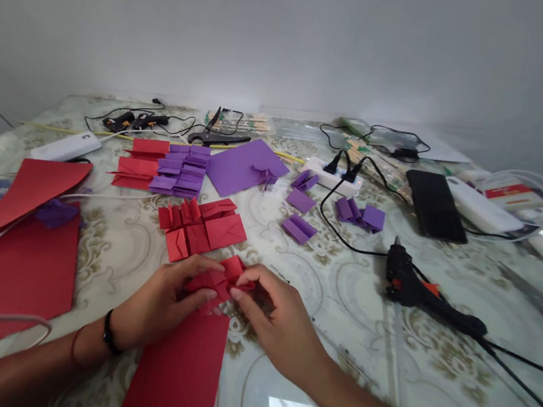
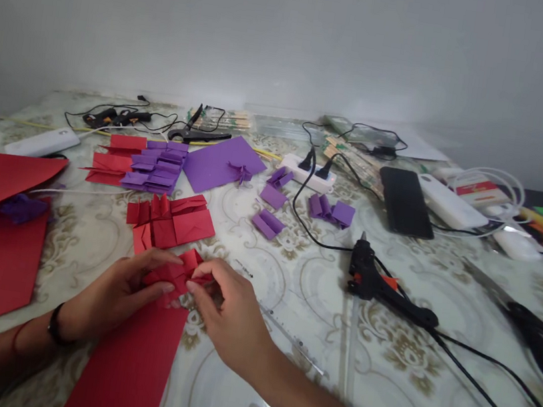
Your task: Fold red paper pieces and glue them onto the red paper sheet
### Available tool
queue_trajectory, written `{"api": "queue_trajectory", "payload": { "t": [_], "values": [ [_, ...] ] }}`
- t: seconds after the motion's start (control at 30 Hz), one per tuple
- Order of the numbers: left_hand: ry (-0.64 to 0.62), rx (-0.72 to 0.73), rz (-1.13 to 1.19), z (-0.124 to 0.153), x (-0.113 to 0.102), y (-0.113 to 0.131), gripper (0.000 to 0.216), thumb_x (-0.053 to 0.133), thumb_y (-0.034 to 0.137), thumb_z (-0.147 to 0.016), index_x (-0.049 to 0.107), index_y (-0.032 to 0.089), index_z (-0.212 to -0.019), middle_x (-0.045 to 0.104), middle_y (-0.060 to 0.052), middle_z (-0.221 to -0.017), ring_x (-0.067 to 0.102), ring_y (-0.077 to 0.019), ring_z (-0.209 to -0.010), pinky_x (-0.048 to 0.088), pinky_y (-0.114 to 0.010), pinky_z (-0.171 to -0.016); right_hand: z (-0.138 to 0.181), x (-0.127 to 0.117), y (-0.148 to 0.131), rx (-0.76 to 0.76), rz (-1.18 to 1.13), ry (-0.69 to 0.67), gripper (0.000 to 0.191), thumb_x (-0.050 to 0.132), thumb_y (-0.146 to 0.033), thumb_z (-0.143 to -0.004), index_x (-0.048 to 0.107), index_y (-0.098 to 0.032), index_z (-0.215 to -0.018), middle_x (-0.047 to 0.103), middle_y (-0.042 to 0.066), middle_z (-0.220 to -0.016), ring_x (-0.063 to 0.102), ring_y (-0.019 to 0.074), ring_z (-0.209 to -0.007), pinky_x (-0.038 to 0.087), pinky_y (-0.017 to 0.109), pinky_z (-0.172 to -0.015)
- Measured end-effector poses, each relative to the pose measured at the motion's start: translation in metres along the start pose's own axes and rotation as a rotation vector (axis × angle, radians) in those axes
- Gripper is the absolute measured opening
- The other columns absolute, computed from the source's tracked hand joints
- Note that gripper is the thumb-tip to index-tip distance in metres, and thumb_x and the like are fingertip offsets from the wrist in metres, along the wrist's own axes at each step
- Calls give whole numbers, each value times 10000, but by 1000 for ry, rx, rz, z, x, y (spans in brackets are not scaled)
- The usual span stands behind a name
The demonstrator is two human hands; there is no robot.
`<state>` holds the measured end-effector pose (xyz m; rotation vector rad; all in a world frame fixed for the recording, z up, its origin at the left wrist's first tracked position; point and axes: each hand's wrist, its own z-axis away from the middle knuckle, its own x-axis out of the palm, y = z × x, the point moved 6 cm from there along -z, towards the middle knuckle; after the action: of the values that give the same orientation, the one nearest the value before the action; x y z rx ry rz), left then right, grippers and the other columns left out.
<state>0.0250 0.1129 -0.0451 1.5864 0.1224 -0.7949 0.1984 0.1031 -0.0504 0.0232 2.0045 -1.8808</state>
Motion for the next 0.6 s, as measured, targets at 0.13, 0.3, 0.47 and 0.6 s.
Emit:
{"api": "queue_trajectory", "payload": {
  "t": [0.13, 0.3, 0.47, 0.6],
  "values": [
    [74, -11, 40, 1, -1, -7, 335, 623, 292, -942, 552, 262, -1268, 712, -30, -1156, 668, -153, -769, 506, -248, -650, 2, 4, 0, -9, -118, -66, 103, 540, -263, -991, 569, -220, -903, 686, 11, -814, 654, 145, -711, 491, 243, -630],
    [86, 32, 3, 3, 0, -2, 199, 591, 248, -947, 563, 243, -1144, 705, 8, -974, 510, -82, -531, 402, -214, -514, 4, 2, -9, -69, -7, -42, 102, 605, -275, -954, 557, -221, -881, 627, -19, -734, 586, 124, -617, 430, 224, -541],
    [133, 39, -66, 4, 1, 6, 158, 659, 260, -885, 535, 231, -978, 580, 75, -689, 480, -90, -503, 377, -201, -492, 5, 0, -19, -157, 72, 5, 168, 587, -305, -965, 568, -214, -825, 570, -18, -721, 516, 121, -591, 407, 242, -544],
    [224, 94, -108, 8, 2, 8, 160, 646, 217, -871, 524, 238, -972, 647, 46, -784, 577, -116, -581, 448, -212, -543, 7, 1, -20, -169, 107, 80, 233, 553, -265, -967, 517, -214, -742, 550, -10, -719, 513, 133, -626, 407, 259, -588]
  ]
}}
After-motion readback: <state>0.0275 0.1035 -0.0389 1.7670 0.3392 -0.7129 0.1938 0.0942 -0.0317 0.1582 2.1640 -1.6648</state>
